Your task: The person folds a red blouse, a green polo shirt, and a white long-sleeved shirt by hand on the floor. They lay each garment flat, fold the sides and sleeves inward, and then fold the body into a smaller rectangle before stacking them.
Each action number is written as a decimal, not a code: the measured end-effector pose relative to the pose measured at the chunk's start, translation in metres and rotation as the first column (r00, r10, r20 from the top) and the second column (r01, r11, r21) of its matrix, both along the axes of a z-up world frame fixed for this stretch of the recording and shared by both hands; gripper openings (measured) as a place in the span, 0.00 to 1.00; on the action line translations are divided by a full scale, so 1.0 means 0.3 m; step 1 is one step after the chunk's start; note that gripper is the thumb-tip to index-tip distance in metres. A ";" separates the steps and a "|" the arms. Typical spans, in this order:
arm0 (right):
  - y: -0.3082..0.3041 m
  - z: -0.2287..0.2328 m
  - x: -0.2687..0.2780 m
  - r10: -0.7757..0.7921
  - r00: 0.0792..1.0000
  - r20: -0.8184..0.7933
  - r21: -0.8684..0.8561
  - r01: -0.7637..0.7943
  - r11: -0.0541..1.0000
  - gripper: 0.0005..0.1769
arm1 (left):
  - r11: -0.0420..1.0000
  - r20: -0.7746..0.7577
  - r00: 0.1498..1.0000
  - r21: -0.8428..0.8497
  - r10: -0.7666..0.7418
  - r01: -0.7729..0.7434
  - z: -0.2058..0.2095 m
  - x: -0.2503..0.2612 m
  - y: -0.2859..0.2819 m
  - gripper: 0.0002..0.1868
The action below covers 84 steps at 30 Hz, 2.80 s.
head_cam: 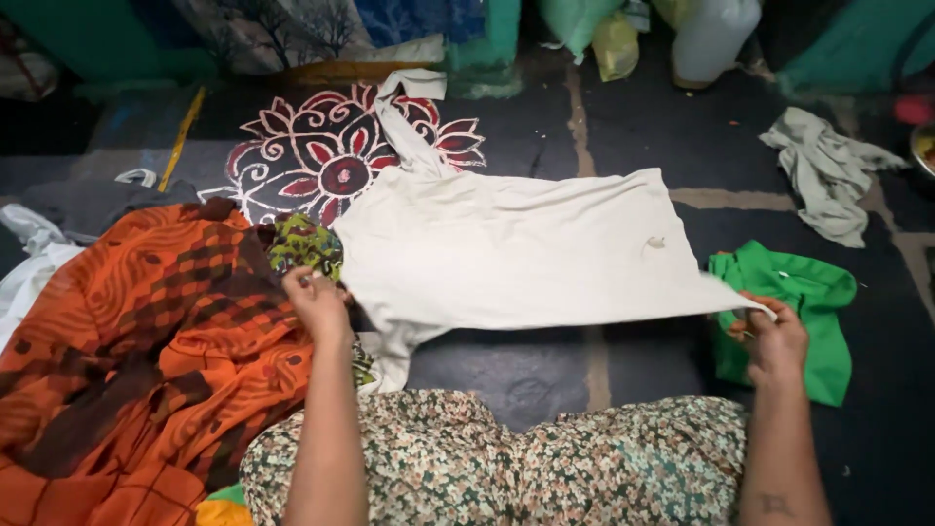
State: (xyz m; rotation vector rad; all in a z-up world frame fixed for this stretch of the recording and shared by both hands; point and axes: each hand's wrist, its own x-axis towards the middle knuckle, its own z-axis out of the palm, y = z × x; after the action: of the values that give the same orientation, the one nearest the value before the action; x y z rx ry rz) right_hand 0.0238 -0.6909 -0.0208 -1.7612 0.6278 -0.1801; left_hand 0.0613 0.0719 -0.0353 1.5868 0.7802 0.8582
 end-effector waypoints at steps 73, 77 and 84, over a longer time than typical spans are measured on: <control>-0.026 0.069 -0.208 0.357 0.934 0.000 -0.042 -0.357 0.933 0.13 | 0.307 -0.827 0.101 -0.089 -0.553 0.948 0.521 -0.422 -0.095 0.23; -0.121 -0.158 -0.219 0.508 0.846 -0.162 -0.285 -0.533 0.797 0.09 | 0.207 -0.989 -0.122 -0.136 -0.080 0.969 0.581 -0.297 -0.204 0.22; -0.063 -0.225 -0.173 0.328 0.849 -0.414 -0.532 -0.518 0.670 0.10 | 0.323 -0.871 0.338 0.224 -0.356 0.919 -0.047 0.203 -0.181 0.21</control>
State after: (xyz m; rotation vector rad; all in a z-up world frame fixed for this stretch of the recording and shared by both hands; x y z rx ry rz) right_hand -0.0281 -0.7098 -0.0882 -2.5801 0.3388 0.2365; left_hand 0.1221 0.0177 -0.0494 2.7558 0.0304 -0.2948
